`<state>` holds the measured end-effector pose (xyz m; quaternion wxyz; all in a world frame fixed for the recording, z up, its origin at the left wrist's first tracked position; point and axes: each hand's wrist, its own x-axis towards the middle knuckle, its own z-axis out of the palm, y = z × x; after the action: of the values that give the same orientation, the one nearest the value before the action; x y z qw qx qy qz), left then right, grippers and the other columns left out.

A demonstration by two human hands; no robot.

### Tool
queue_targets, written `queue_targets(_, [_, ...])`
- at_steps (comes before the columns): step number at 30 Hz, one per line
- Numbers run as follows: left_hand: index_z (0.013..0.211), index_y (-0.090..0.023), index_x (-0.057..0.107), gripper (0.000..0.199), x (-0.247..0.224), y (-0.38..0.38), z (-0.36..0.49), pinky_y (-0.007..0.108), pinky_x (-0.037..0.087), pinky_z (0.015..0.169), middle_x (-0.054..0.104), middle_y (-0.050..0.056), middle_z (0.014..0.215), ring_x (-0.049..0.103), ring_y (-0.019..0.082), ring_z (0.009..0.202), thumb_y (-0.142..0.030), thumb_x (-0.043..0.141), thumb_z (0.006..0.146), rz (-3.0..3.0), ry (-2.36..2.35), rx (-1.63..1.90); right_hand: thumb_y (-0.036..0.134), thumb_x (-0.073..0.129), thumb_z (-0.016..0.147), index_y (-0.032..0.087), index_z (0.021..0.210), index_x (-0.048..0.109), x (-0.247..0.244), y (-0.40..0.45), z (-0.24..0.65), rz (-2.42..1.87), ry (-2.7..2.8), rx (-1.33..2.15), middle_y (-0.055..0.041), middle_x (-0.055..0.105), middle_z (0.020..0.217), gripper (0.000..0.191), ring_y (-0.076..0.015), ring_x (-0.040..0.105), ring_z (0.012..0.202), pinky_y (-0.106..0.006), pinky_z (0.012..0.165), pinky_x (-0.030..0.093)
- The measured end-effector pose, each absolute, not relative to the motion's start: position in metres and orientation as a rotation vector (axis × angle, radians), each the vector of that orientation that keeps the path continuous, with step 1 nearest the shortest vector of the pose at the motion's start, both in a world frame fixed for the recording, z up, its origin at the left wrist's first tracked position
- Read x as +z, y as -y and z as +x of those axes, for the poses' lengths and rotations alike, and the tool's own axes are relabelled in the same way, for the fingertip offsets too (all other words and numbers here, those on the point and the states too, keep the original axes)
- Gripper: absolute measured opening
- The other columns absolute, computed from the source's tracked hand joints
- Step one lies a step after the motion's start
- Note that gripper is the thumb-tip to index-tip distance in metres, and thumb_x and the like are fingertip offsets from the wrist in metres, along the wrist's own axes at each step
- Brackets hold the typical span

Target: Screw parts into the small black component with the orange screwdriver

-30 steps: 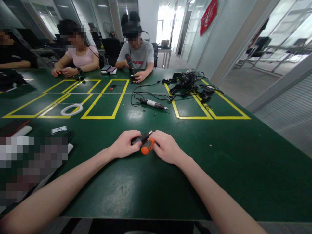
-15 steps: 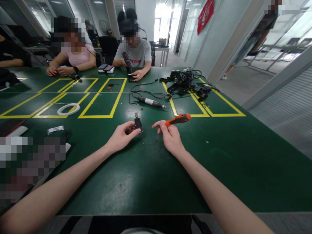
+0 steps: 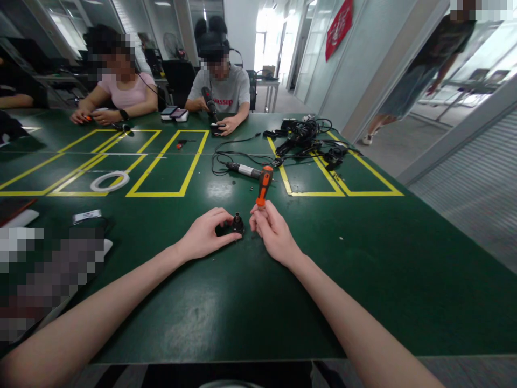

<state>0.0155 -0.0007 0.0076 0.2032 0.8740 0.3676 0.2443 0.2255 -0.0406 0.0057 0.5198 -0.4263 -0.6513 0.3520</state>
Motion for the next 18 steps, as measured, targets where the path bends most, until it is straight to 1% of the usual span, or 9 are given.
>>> queue_targets(2, [0.115, -0.016, 0.072, 0.033, 0.008, 0.000, 0.014, 0.039, 0.054, 0.090, 0.073, 0.008, 0.103, 0.064, 0.024, 0.096, -0.034, 0.073, 0.087, 2.399, -0.942, 0.713, 0.053, 0.050, 0.103, 0.023, 0.094, 0.053, 0.006, 0.041, 0.225, -1.023, 1.550, 0.818, 0.0037, 0.060, 0.069, 0.032, -0.0095, 0.047, 0.048, -0.024, 0.048, 0.041])
queue_targets(4, [0.131, -0.016, 0.068, 0.044, 0.009, -0.001, 0.013, 0.040, 0.052, 0.099, 0.073, 0.009, 0.114, 0.064, 0.023, 0.105, -0.018, 0.061, 0.088, 2.316, -0.854, 0.758, 0.050, 0.051, 0.103, 0.022, 0.090, 0.057, 0.009, 0.043, 0.225, -1.034, 1.562, 0.728, 0.0011, 0.065, 0.071, 0.032, -0.0108, 0.053, 0.053, -0.025, 0.053, 0.047])
queue_targets(6, [0.135, -0.017, 0.067, 0.054, 0.008, -0.003, 0.012, 0.038, 0.052, 0.099, 0.074, 0.008, 0.118, 0.066, 0.021, 0.104, -0.008, 0.050, 0.085, 2.201, -0.830, 0.751, 0.046, 0.051, 0.103, 0.021, 0.088, 0.061, 0.013, 0.048, 0.224, -1.050, 1.602, 0.618, -0.0012, 0.069, 0.073, 0.031, -0.0124, 0.059, 0.058, -0.026, 0.059, 0.051])
queue_targets(7, [0.133, -0.018, 0.069, 0.055, 0.008, -0.004, 0.011, 0.036, 0.053, 0.095, 0.075, 0.008, 0.116, 0.067, 0.019, 0.100, -0.007, 0.048, 0.084, 2.148, -0.841, 0.727, 0.044, 0.051, 0.104, 0.021, 0.088, 0.063, 0.015, 0.050, 0.224, -1.058, 1.624, 0.570, -0.0018, 0.070, 0.074, 0.030, -0.0132, 0.062, 0.060, -0.027, 0.061, 0.053])
queue_targets(9, [0.128, -0.018, 0.073, 0.053, 0.007, -0.005, 0.011, 0.033, 0.054, 0.088, 0.076, 0.006, 0.109, 0.067, 0.018, 0.092, -0.007, 0.050, 0.081, 2.083, -0.863, 0.683, 0.042, 0.051, 0.104, 0.021, 0.089, 0.064, 0.019, 0.055, 0.223, -1.057, 1.650, 0.503, -0.0025, 0.071, 0.075, 0.029, -0.0145, 0.065, 0.062, -0.028, 0.064, 0.056])
queue_targets(13, [0.122, -0.017, 0.075, 0.044, 0.005, -0.004, 0.011, 0.031, 0.054, 0.088, 0.077, 0.006, 0.105, 0.069, 0.017, 0.093, -0.009, 0.060, 0.082, 2.079, -0.838, 0.700, 0.041, 0.050, 0.105, 0.020, 0.089, 0.067, 0.025, 0.064, 0.219, -1.017, 1.671, 0.488, -0.0030, 0.073, 0.075, 0.031, -0.0155, 0.070, 0.063, -0.029, 0.064, 0.059])
queue_targets(15, [0.120, -0.016, 0.075, 0.038, 0.005, -0.004, 0.012, 0.030, 0.054, 0.088, 0.078, 0.006, 0.102, 0.069, 0.017, 0.091, -0.012, 0.062, 0.085, 2.059, -0.827, 0.700, 0.040, 0.049, 0.105, 0.020, 0.089, 0.068, 0.026, 0.067, 0.216, -1.011, 1.667, 0.481, -0.0031, 0.073, 0.075, 0.031, -0.0160, 0.072, 0.064, -0.029, 0.065, 0.061])
queue_targets(18, [0.118, -0.015, 0.075, 0.036, 0.006, -0.003, 0.012, 0.030, 0.055, 0.087, 0.078, 0.005, 0.098, 0.070, 0.016, 0.087, -0.013, 0.063, 0.085, 2.011, -0.826, 0.683, 0.039, 0.049, 0.105, 0.020, 0.090, 0.070, 0.027, 0.069, 0.214, -1.018, 1.658, 0.451, -0.0037, 0.074, 0.076, 0.031, -0.0171, 0.073, 0.067, -0.031, 0.066, 0.062])
